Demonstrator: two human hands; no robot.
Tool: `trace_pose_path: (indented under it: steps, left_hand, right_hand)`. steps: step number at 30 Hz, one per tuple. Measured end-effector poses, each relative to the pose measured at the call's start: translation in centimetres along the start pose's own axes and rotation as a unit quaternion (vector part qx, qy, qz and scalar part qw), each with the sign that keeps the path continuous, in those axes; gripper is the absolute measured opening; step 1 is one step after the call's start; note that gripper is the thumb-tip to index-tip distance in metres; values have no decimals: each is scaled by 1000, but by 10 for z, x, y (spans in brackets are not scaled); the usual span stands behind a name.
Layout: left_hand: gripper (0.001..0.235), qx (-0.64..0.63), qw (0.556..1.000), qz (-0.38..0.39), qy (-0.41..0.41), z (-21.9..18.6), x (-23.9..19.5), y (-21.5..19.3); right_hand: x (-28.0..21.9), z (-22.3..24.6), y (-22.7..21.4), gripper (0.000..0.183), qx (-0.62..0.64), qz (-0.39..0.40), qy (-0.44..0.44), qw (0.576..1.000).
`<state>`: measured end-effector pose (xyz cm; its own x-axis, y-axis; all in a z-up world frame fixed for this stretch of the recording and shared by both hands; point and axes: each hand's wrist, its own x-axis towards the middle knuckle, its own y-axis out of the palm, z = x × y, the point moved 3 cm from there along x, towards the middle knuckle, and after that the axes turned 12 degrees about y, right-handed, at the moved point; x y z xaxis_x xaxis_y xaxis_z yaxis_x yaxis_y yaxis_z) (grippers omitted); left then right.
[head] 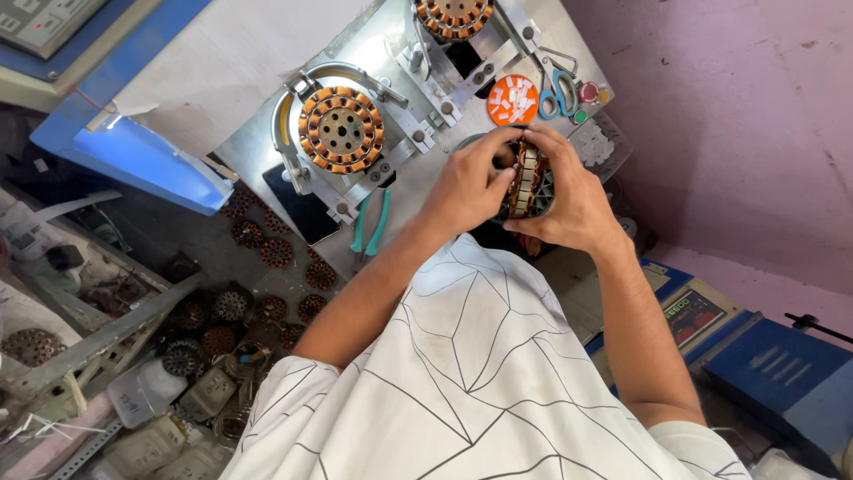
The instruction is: The person inserts white insulation strips into the slots of a motor stator and manipulates wires by hand. They use a screwdriver to press materials into the slots and scissors to trim the wires.
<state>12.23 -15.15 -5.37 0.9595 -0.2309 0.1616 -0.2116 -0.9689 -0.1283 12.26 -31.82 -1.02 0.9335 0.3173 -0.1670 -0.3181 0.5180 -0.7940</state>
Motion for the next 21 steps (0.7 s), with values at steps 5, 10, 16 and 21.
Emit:
trace_pose_path:
  steps: [5, 10, 16, 21]
  left_hand:
    - [11, 83, 995, 9, 52, 15, -26, -31]
    - [12, 162, 985, 58, 8, -1, -62, -85]
    - [12, 216, 973, 82, -5, -26, -86, -122]
    - [14, 237, 962, 138, -5, -37, -95, -133]
  right_hand:
    - [-29, 8, -16, 85, 70, -39, 116, 990]
    - [-69, 24, -5, 49, 139, 25, 182, 973]
    - [-57, 18, 118, 54, 86, 309, 72, 945]
    - [15, -6, 223, 53, -25, 161, -28, 986]
